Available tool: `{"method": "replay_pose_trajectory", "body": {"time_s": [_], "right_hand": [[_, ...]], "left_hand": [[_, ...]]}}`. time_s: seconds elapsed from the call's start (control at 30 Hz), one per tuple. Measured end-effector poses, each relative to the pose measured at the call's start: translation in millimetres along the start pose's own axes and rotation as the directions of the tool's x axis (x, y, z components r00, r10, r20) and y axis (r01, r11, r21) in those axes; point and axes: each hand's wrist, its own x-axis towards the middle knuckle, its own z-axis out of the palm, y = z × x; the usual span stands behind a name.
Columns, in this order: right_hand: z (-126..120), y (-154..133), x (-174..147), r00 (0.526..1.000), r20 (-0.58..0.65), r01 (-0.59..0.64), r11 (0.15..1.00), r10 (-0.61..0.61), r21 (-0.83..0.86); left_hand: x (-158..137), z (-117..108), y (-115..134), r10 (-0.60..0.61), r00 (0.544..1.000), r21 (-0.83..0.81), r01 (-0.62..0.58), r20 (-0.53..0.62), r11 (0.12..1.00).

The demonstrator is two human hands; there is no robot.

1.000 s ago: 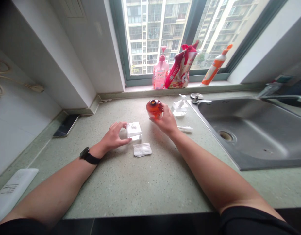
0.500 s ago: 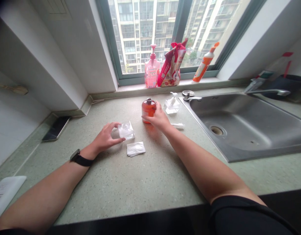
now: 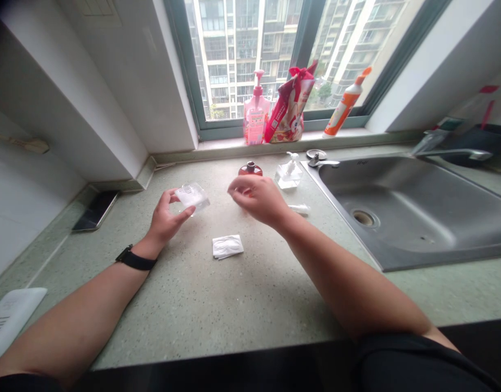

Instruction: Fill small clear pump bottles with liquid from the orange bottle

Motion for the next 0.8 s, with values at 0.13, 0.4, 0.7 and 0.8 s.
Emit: {"method": "replay_pose_trajectory", "body": {"time_s": [0.13,0.4,0.7,0.8], "right_hand": [[19.4,7.6,-6.3,0.858,0.489,-0.073,0.980,0.157,-0.186],[35.5,15.4,-15.3,0.742,0.653,-0.009,0.976,0.152,-0.217],[9.2,19.1,4.0,0.992,-0.094,-0.070,0.991,0.080,0.112],[14.7,18.1,1.3,0.972,-0.237,0.002,1.000,-0.006,-0.014]], "left_hand": [[0.6,-0.9,-1.9,-0.036,0.999,0.006,0.036,-0.009,0.999],[-2.2,0.7,5.8,0.038,0.996,-0.004,-0.038,0.083,0.999],[-5.5,0.5,6.4,0.189,0.967,0.027,-0.196,0.170,0.980],[-7.3,-0.9,11.5,0.265,0.944,0.030,-0.276,0.194,0.961]]}}
